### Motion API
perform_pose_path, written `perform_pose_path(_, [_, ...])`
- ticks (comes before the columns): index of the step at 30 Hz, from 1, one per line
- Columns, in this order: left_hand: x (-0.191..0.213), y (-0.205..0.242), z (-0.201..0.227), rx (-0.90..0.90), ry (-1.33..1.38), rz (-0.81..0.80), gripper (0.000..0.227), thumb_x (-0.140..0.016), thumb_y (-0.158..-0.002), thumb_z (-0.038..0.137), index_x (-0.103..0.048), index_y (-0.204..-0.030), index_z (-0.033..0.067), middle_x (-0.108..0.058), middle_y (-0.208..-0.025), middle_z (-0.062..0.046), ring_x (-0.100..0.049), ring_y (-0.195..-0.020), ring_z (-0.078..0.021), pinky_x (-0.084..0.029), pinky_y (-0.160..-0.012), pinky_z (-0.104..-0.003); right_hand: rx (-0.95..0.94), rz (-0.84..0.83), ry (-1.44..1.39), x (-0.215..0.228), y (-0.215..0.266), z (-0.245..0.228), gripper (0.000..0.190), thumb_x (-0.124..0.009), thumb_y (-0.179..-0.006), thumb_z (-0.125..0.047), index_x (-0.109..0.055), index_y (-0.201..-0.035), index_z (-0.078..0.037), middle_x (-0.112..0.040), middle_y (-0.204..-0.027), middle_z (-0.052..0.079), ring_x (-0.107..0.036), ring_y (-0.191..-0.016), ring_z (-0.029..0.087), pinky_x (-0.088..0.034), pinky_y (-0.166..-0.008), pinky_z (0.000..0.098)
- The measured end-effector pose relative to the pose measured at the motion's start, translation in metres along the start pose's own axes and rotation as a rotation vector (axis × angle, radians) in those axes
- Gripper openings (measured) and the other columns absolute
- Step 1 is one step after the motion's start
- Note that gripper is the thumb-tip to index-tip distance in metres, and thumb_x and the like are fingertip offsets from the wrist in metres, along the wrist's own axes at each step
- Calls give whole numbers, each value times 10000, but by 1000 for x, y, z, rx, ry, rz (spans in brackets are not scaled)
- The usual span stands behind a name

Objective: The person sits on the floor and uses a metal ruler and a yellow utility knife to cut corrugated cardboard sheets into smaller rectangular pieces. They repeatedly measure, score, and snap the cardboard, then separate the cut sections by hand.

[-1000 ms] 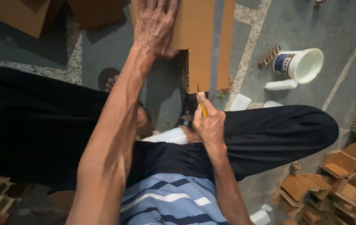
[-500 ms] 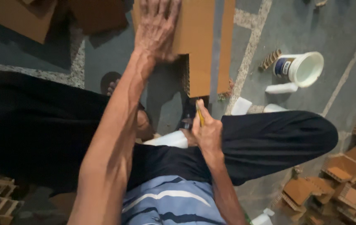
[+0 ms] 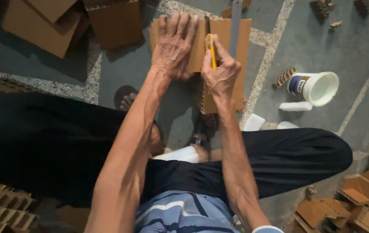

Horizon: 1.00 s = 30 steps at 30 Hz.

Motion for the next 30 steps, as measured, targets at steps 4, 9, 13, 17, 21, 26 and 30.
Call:
perform_pose_path(4, [-3,0,-1,10,33,-43,1354,-873,-467,430,-280,-1588,-45,-342,-1544,-250,-259,-1468,-436,-128,-1216,-633,-31,-42,14,-8,-5,12,408,-636,-939,-87,-674,-1330,24,-766,-794,112,-660,-556,121,-529,-463,279])
perform_pose_path(9, [3,1,0,15,92,-18,1349,-882,-490,455,-271,-1585,-43,-327,-1541,-258,-249,-1471,-447,-109,-1224,-642,16,-39,45,-14,-6,9,415,-622,-915,-61,-673,-1308,63,-724,-727,105,-629,-527,104,-492,-440,259])
perform_pose_path(13, [1,0,0,17,75,-19,1371,-877,-461,448,-262,-1585,-38,-322,-1537,-250,-247,-1470,-445,-95,-1227,-634,-17,-133,99,-25,-18,19,301,-583,-919,-34,-731,-1166,53,-664,-641,112,-562,-468,140,-455,-394,273])
perform_pose_path(17, [-10,1,-2,15,-19,-34,1401,-866,-431,420,-252,-1587,-80,-330,-1531,-263,-250,-1474,-444,-109,-1235,-616,-4,-253,187,-33,-42,22,304,-578,-868,-24,-723,-1117,71,-678,-676,120,-558,-429,164,-452,-327,293])
perform_pose_path(21, [-11,5,1,-9,-2,69,1331,-877,-512,420,-264,-1582,-83,-352,-1521,-244,-274,-1475,-430,-132,-1237,-630,154,-217,204,-15,-31,-3,225,-578,-844,-45,-745,-987,1,-713,-771,153,-663,-593,242,-552,-554,339])
perform_pose_path(26, [-16,2,-4,11,5,-25,1391,-876,-396,427,-298,-1557,-74,-382,-1512,-245,-305,-1432,-431,-152,-1190,-646,-41,-260,105,12,37,-15,285,-585,-842,-29,-724,-1085,24,-678,-788,267,-718,-670,370,-555,-637,427])
perform_pose_path(30, [-7,1,0,-12,13,35,1396,-876,-433,437,-280,-1580,-92,-377,-1537,-240,-299,-1453,-429,-148,-1211,-647,-37,-273,57,39,76,-30,316,-624,-831,-47,-717,-1123,30,-697,-857,280,-715,-735,396,-568,-668,424])
Point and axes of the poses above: each hand's wrist, its own y-axis away from the middle knuckle, its own x-axis out of the back of the hand, z = x × y, the point moved 8 cm from there along -y, towards the middle knuckle
